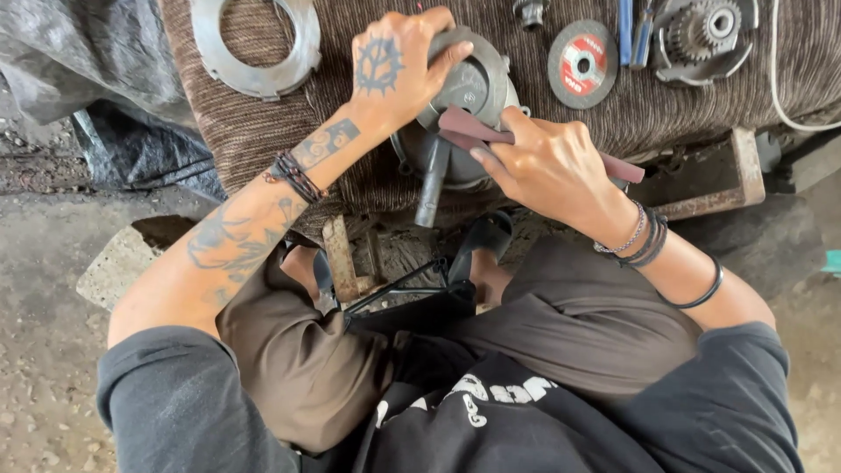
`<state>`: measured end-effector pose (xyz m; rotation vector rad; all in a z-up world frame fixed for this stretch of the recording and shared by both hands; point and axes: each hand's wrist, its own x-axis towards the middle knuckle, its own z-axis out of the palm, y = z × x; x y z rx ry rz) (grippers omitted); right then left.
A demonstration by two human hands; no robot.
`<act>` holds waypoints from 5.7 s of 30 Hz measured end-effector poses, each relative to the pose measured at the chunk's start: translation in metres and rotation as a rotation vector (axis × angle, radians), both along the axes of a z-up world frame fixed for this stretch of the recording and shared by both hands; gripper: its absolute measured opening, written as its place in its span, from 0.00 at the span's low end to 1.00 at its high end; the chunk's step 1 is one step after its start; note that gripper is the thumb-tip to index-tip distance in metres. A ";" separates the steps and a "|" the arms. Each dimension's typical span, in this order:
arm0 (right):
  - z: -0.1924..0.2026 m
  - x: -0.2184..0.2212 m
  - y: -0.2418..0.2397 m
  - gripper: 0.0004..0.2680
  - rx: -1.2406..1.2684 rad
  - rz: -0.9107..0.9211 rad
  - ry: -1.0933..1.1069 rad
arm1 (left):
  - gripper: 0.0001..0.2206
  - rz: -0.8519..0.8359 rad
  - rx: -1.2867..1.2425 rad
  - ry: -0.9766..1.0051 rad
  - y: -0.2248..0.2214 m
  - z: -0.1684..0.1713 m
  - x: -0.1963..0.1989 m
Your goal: Sanding the surface of a metal housing component using sandpaper to smooth the edges and faces.
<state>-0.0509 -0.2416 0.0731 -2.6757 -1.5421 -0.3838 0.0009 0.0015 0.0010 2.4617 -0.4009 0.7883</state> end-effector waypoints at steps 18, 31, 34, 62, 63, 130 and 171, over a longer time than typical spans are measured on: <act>0.002 0.009 -0.028 0.19 0.043 -0.098 0.154 | 0.27 -0.069 -0.042 0.240 0.001 0.006 -0.001; 0.011 0.006 -0.011 0.21 0.020 0.003 -0.002 | 0.33 -0.080 -0.024 0.109 -0.001 0.008 0.000; 0.008 0.009 -0.008 0.21 0.072 0.029 0.097 | 0.31 -0.102 -0.066 0.180 0.002 0.011 0.000; 0.017 0.012 -0.004 0.16 -0.077 0.034 -0.077 | 0.31 -0.081 -0.056 0.110 0.000 0.004 0.001; 0.018 0.018 -0.006 0.12 -0.257 0.001 -0.331 | 0.30 -0.064 -0.046 0.105 0.001 0.002 -0.001; 0.020 0.024 -0.004 0.19 -0.129 0.114 0.039 | 0.28 -0.007 -0.116 0.059 -0.006 -0.005 0.004; 0.042 -0.003 0.010 0.17 -0.322 0.083 0.085 | 0.25 0.020 -0.109 0.095 -0.005 -0.013 0.008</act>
